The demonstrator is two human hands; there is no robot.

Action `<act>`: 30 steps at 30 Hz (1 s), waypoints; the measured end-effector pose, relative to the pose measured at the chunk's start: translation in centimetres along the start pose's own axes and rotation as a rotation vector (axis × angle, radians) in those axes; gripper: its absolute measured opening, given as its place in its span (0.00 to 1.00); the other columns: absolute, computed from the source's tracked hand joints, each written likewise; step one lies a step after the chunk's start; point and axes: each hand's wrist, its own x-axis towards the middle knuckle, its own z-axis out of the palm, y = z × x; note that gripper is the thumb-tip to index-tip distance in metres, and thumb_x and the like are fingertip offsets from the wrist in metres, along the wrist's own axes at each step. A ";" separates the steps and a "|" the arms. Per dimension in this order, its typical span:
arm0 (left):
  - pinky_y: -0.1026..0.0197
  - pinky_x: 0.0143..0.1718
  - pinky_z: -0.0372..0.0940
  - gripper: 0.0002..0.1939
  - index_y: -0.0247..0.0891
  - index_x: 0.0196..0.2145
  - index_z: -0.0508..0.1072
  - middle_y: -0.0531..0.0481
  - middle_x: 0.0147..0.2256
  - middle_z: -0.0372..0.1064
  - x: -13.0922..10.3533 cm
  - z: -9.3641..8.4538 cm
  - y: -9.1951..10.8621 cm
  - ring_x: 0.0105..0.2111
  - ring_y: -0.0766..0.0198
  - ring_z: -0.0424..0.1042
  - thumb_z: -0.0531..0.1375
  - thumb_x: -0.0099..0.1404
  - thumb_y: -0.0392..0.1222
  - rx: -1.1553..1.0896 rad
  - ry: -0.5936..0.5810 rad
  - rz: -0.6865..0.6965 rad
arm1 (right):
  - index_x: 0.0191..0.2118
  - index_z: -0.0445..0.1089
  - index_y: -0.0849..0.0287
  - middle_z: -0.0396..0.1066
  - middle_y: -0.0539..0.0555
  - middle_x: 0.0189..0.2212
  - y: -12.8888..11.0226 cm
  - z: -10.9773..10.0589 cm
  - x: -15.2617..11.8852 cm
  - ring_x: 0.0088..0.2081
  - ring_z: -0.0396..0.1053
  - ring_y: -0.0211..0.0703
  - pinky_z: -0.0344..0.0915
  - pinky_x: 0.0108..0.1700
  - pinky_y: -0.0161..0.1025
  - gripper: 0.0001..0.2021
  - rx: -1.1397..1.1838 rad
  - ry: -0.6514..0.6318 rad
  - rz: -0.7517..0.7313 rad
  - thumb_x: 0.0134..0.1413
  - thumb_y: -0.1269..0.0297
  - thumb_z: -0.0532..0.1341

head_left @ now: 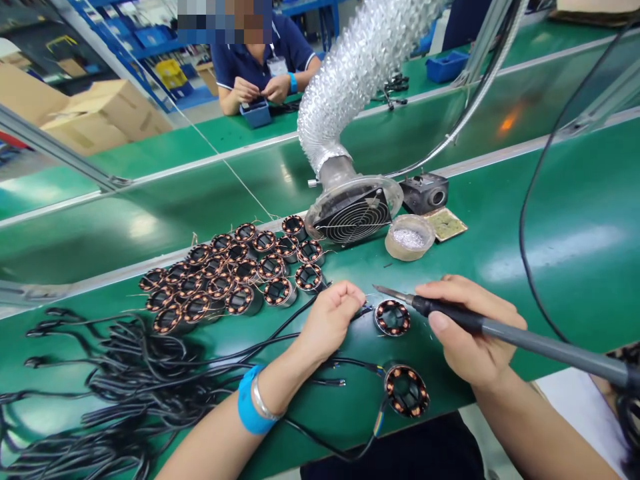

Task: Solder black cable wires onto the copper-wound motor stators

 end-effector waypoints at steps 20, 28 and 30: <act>0.67 0.22 0.45 0.15 0.38 0.27 0.64 0.62 0.19 0.48 0.1 0.2 -0.3 0.19 0.73 0.45 0.61 0.59 0.52 0.003 -0.024 0.051 | 0.39 0.72 0.54 0.71 0.50 0.26 -0.1 0.3 -0.1 0.24 0.64 0.41 0.62 0.27 0.42 0.08 0.004 -0.067 0.012 0.52 0.70 0.60; 0.68 0.21 0.45 0.14 0.37 0.28 0.64 0.62 0.19 0.49 0.1 0.1 -0.4 0.18 0.74 0.44 0.60 0.61 0.50 0.007 -0.043 0.060 | 0.40 0.73 0.56 0.67 0.50 0.23 -0.7 0.7 -0.2 0.21 0.60 0.39 0.57 0.24 0.41 0.12 0.016 -0.132 -0.137 0.49 0.73 0.58; 0.68 0.21 0.45 0.15 0.37 0.27 0.64 0.62 0.19 0.49 0.1 0.2 -0.3 0.18 0.74 0.44 0.61 0.61 0.51 -0.002 -0.044 0.060 | 0.41 0.73 0.55 0.67 0.51 0.23 -0.6 0.6 -0.3 0.21 0.61 0.39 0.57 0.25 0.41 0.13 0.014 -0.132 -0.143 0.49 0.73 0.58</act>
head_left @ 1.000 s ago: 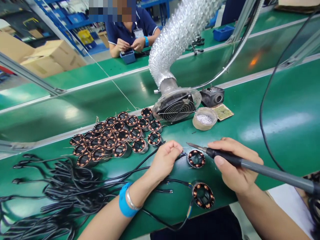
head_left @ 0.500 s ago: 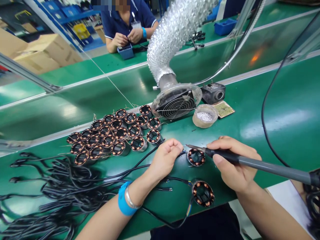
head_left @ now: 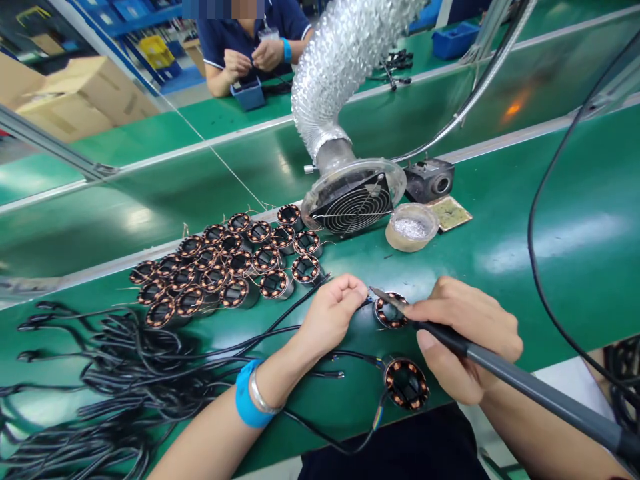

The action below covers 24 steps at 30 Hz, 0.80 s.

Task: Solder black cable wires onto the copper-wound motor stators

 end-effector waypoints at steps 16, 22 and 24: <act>0.67 0.20 0.45 0.12 0.37 0.27 0.65 0.63 0.18 0.49 0.0 0.0 0.2 0.17 0.74 0.43 0.59 0.61 0.48 -0.013 0.003 -0.008 | 0.37 0.74 0.63 0.66 0.52 0.22 0.2 -0.2 0.5 0.21 0.60 0.37 0.56 0.24 0.40 0.11 0.067 0.086 -0.066 0.47 0.75 0.58; 0.67 0.21 0.45 0.12 0.38 0.26 0.65 0.63 0.18 0.48 0.0 0.0 0.1 0.17 0.74 0.43 0.60 0.60 0.48 0.000 0.015 -0.020 | 0.42 0.74 0.61 0.68 0.51 0.24 0.5 -0.3 0.2 0.23 0.63 0.39 0.59 0.25 0.41 0.14 0.042 0.099 -0.066 0.48 0.75 0.59; 0.67 0.21 0.45 0.13 0.38 0.27 0.65 0.63 0.18 0.48 0.0 0.1 0.1 0.17 0.74 0.44 0.60 0.60 0.49 -0.007 0.013 -0.020 | 0.45 0.74 0.60 0.70 0.53 0.28 0.8 -0.2 0.2 0.25 0.65 0.41 0.62 0.26 0.42 0.15 0.006 0.104 -0.077 0.49 0.74 0.60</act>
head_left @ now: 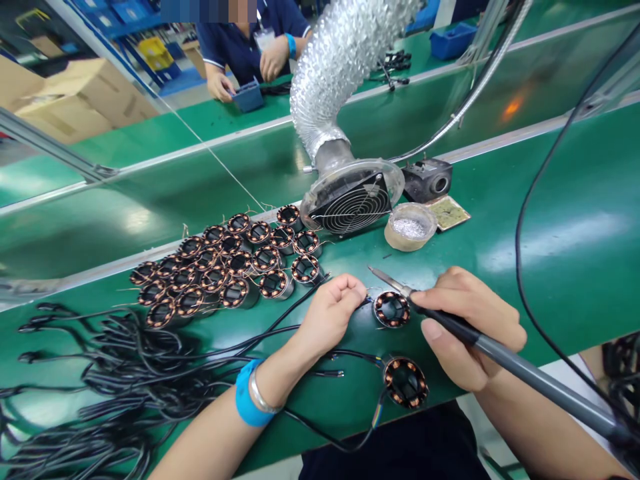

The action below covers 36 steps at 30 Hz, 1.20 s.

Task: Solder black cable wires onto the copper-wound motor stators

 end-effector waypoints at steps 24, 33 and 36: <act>0.67 0.19 0.41 0.18 0.38 0.24 0.62 0.61 0.17 0.52 -0.6 -0.7 1.4 0.16 0.75 0.45 0.63 0.56 0.53 -0.019 -0.132 -0.118 | 0.45 0.69 0.55 0.76 0.49 0.35 1.2 1.8 -0.1 0.31 0.74 0.36 0.73 0.38 0.33 0.13 -0.072 -0.270 0.034 0.56 0.78 0.59; 0.68 0.15 0.36 0.14 0.38 0.25 0.62 0.64 0.15 0.49 -1.2 0.4 1.1 0.13 0.77 0.40 0.62 0.54 0.50 -0.147 -0.008 -0.177 | 0.49 0.64 0.56 0.73 0.47 0.30 1.1 2.0 -0.6 0.26 0.71 0.34 0.69 0.31 0.31 0.15 -0.067 -0.321 0.283 0.57 0.75 0.59; 0.69 0.15 0.37 0.15 0.39 0.25 0.61 0.65 0.15 0.48 -1.4 0.7 0.8 0.13 0.77 0.40 0.61 0.55 0.49 -0.135 0.021 -0.160 | 0.50 0.65 0.57 0.74 0.51 0.34 1.7 1.9 -0.9 0.32 0.72 0.38 0.70 0.35 0.35 0.13 -0.145 -0.368 0.092 0.61 0.74 0.55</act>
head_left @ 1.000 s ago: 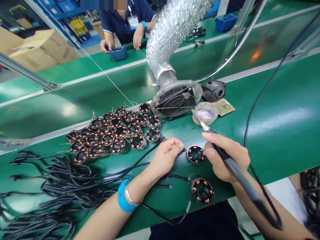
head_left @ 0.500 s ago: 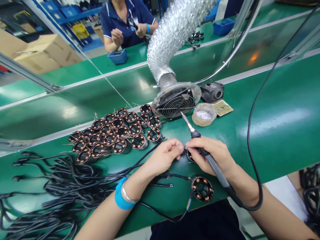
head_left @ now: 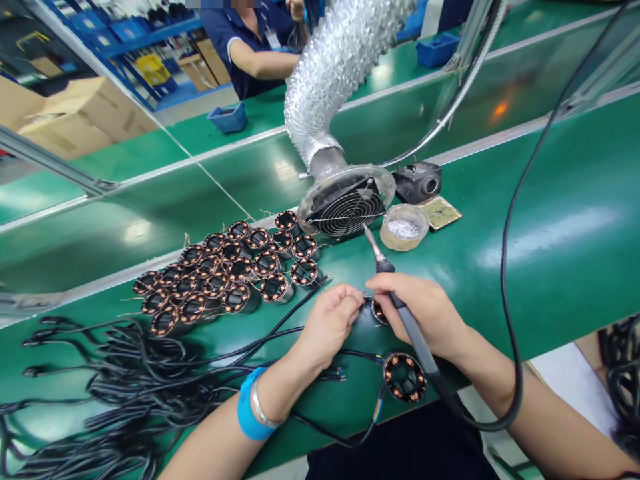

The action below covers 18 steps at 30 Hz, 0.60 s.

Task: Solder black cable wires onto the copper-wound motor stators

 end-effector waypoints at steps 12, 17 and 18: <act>0.69 0.18 0.41 0.16 0.39 0.26 0.61 0.64 0.16 0.47 0.0 0.4 -1.1 0.16 0.75 0.42 0.61 0.60 0.52 0.122 0.098 0.100 | 0.58 0.67 0.53 0.77 0.51 0.38 -1.6 -2.5 -1.3 0.35 0.75 0.39 0.73 0.38 0.36 0.21 0.056 0.160 0.108 0.62 0.75 0.58; 0.69 0.19 0.42 0.17 0.39 0.26 0.61 0.63 0.17 0.46 0.1 0.4 -1.3 0.17 0.74 0.43 0.60 0.61 0.52 0.178 0.125 0.129 | 0.49 0.75 0.54 0.74 0.51 0.30 -2.2 -3.7 -2.5 0.27 0.68 0.40 0.66 0.27 0.38 0.15 0.199 0.292 0.199 0.57 0.69 0.61; 0.69 0.19 0.42 0.17 0.39 0.26 0.61 0.63 0.17 0.46 0.1 0.4 -1.4 0.17 0.74 0.43 0.60 0.61 0.52 0.182 0.130 0.132 | 0.47 0.76 0.54 0.73 0.51 0.28 -2.2 -3.7 -2.7 0.25 0.66 0.39 0.64 0.25 0.38 0.13 0.225 0.324 0.221 0.56 0.69 0.61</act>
